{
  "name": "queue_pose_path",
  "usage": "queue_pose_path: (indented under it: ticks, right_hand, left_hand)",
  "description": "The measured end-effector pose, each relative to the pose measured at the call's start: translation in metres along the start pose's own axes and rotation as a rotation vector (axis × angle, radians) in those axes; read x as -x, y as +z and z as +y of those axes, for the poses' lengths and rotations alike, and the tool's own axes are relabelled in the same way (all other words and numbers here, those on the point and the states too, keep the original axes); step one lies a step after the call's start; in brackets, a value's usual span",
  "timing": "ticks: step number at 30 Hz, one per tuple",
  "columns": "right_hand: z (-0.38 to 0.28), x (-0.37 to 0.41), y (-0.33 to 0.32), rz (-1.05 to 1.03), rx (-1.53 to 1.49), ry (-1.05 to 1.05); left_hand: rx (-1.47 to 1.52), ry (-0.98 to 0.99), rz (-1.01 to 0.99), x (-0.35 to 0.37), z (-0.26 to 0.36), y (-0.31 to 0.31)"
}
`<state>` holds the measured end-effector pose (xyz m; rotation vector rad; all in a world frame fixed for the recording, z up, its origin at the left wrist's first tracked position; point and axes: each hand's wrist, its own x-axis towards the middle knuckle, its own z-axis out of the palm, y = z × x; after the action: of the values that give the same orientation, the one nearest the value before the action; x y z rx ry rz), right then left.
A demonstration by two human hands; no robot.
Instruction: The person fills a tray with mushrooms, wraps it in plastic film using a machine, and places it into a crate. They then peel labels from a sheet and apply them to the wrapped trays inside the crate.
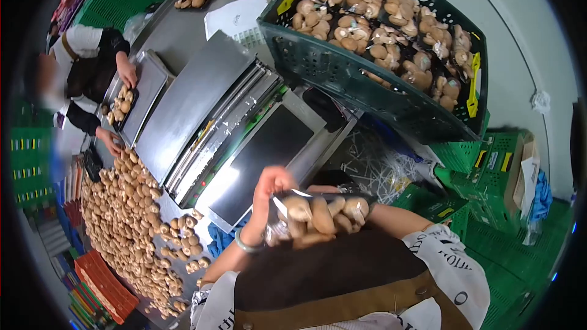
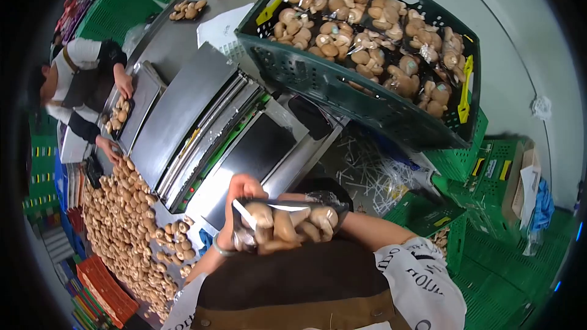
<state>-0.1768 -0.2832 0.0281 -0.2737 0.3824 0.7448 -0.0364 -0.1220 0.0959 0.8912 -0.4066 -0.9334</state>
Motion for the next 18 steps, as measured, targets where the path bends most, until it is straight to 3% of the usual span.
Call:
queue_pose_path:
  ticks: [2, 3, 4, 6, 7, 8, 9, 10, 12, 14, 15, 16, 17, 18]
  right_hand:
    - [-0.038, 0.007, 0.078, -0.289, 1.032, -0.337]
    - [-0.045, 0.021, 0.086, -0.214, 1.051, -0.320]
    - [-0.054, 0.035, 0.096, -0.140, 1.068, -0.303]
    - [-0.087, 0.059, 0.115, 0.195, 0.954, -0.485]
    - [-0.109, 0.057, 0.086, 0.520, 1.650, -0.137]
    - [-0.134, 0.068, 0.101, 0.683, 1.728, -0.182]
    - [-0.143, 0.084, 0.124, 0.580, 1.542, -0.399]
    - [-0.148, 0.100, 0.146, 0.467, 1.344, -0.591]
    - [-0.143, 0.095, 0.185, 0.201, 1.791, -0.679]
    - [-0.141, 0.074, 0.193, 0.201, 1.848, -0.468]
    - [-0.162, 0.071, 0.191, 0.224, 1.750, -0.257]
    - [-0.175, 0.068, 0.170, 0.244, 1.554, -0.304]
    - [-0.190, 0.070, 0.150, 0.273, 1.532, -0.531]
    - [-0.209, 0.077, 0.131, 0.410, 1.419, -0.680]
  left_hand:
    - [-0.108, 0.068, -0.179, -0.005, 0.013, 0.009]
    - [-0.099, 0.079, -0.297, -0.011, 0.022, 0.018]
    - [0.080, -0.235, -0.250, -0.013, 0.054, 0.050]
    - [0.271, -0.512, -0.300, -0.020, 0.061, 0.056]
    - [0.279, -0.593, -0.326, -0.026, 0.065, 0.059]
    - [0.124, -0.554, -0.359, -0.036, 0.069, 0.064]
    - [-0.026, -0.508, -0.388, -0.045, 0.071, 0.068]
    - [0.017, -0.520, -0.416, -0.042, 0.058, 0.050]
    - [0.105, -0.552, -0.466, -0.015, 0.000, -0.017]
    - [-0.132, -0.414, -0.317, -0.011, -0.058, -0.059]
    - [-0.246, -0.341, -0.239, -0.010, -0.088, -0.077]
    - [-0.357, -0.266, -0.158, -0.013, -0.110, -0.089]
    - [-0.465, -0.192, -0.074, -0.019, -0.120, -0.092]
    - [-0.326, -0.320, 0.271, -0.065, -0.023, -0.005]
